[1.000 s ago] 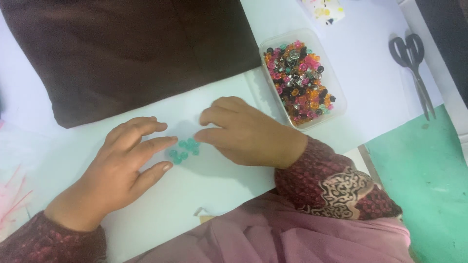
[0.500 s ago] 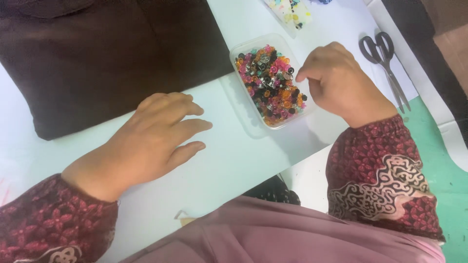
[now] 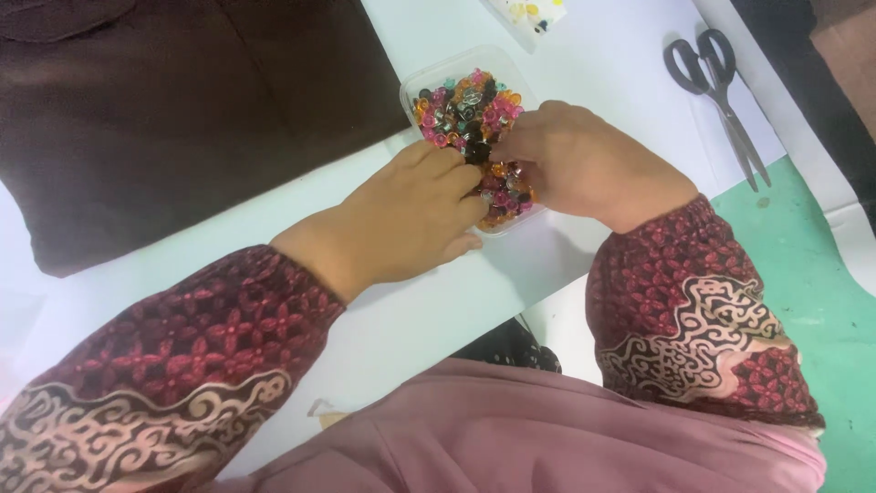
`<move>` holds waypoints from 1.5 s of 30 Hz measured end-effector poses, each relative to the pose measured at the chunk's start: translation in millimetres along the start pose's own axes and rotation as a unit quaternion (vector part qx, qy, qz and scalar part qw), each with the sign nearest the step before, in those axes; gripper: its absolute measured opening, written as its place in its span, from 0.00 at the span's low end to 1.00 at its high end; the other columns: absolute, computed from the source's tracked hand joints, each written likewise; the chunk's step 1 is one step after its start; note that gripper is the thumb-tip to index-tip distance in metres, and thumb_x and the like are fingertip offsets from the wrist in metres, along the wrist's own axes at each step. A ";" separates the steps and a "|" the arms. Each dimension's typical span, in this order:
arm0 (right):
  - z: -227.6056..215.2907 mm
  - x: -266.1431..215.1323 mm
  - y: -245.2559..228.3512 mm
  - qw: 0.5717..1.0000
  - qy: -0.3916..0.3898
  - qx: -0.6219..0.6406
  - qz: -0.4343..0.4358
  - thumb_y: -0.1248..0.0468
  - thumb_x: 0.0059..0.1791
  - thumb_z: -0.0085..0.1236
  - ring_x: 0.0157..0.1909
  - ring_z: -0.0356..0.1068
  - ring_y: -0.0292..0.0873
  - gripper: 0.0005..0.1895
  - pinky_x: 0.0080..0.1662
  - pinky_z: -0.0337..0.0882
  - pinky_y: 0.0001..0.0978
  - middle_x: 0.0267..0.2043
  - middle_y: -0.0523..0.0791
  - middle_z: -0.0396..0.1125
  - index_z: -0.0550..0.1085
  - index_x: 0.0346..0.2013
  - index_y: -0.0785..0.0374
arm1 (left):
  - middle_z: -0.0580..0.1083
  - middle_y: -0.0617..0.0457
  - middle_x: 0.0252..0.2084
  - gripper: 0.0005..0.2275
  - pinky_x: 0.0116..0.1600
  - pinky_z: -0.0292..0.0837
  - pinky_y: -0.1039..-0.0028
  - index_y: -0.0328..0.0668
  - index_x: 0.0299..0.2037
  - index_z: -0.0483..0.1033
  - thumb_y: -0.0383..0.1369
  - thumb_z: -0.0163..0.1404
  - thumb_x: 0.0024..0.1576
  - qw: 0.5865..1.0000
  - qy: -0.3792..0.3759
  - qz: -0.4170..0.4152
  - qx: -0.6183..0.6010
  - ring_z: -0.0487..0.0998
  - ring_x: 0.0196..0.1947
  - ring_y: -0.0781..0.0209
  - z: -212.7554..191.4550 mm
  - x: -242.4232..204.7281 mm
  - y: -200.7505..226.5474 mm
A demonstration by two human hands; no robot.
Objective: Sorting and packaging small decorative beads into plastic bags on a work table
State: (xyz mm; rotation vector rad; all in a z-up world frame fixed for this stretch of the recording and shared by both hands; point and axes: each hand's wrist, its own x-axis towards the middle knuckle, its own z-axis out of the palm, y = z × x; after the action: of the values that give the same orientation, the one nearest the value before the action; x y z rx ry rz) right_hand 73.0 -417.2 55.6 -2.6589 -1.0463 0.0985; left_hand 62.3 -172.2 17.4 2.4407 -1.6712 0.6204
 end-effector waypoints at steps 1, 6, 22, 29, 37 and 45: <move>-3.3 -3.3 -1.5 1.000 0.000 0.000 -0.001 0.80 0.43 0.49 0.32 0.61 0.51 0.19 0.32 0.61 0.44 0.29 0.47 0.69 0.81 0.42 0.63 | 0.71 0.60 0.36 0.14 0.52 0.67 0.65 0.54 0.33 0.77 0.52 0.56 0.57 1.000 0.000 -0.001 0.000 0.71 0.42 0.55 2.3 1.7 1.2; -2.2 -15.5 1.9 0.996 -0.031 -0.077 0.036 0.69 0.48 0.51 0.38 0.71 0.54 0.12 0.44 0.70 0.47 0.32 0.43 0.73 0.83 0.34 0.53 | 0.72 0.59 0.35 0.16 0.48 0.64 0.64 0.53 0.34 0.80 0.53 0.52 0.60 1.000 0.000 0.017 0.013 0.71 0.40 0.54 8.6 11.2 4.1; -7.9 3.6 -24.5 0.963 -0.168 -0.152 0.145 0.55 0.50 0.59 0.35 0.65 0.43 0.10 0.41 0.63 0.37 0.27 0.43 0.69 0.83 0.35 0.55 | 0.76 0.51 0.32 0.12 0.54 0.66 0.63 0.42 0.33 0.82 0.35 0.47 0.63 0.994 -0.043 -0.054 -0.089 0.76 0.41 0.53 10.2 21.6 6.0; -21.1 -16.3 -14.5 0.979 0.064 0.186 0.058 0.67 0.49 0.63 0.39 0.70 0.48 0.04 0.46 0.71 0.43 0.31 0.48 0.70 0.78 0.35 0.66 | 0.69 0.55 0.29 0.01 0.41 0.68 0.67 0.41 0.37 0.77 0.28 0.54 0.59 0.990 0.102 -0.055 -0.082 0.74 0.33 0.56 -8.4 39.0 -0.9; -7.2 -26.0 -10.1 0.944 0.153 0.292 -0.014 0.70 0.47 0.66 0.36 0.70 0.42 0.03 0.45 0.73 0.37 0.32 0.45 0.72 0.79 0.33 0.65 | 0.67 0.56 0.31 0.02 0.40 0.68 0.69 0.45 0.38 0.74 0.31 0.52 0.62 0.986 0.163 -0.035 -0.019 0.73 0.34 0.59 -15.9 35.6 2.3; 9.4 5.5 -46.0 0.999 0.023 -0.014 0.036 0.66 0.47 0.66 0.36 0.70 0.50 0.10 0.41 0.69 0.39 0.28 0.50 0.70 0.82 0.40 0.69 | 0.73 0.51 0.33 0.08 0.45 0.68 0.65 0.42 0.40 0.79 0.36 0.50 0.62 0.989 -0.044 -0.134 -0.043 0.76 0.40 0.52 -25.8 6.8 -12.3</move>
State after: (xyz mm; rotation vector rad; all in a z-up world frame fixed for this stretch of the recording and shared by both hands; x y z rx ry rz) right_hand 45.2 -379.2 59.9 -2.7111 -0.9450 0.0361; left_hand 68.9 -165.1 45.1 2.5990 -1.3304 0.4018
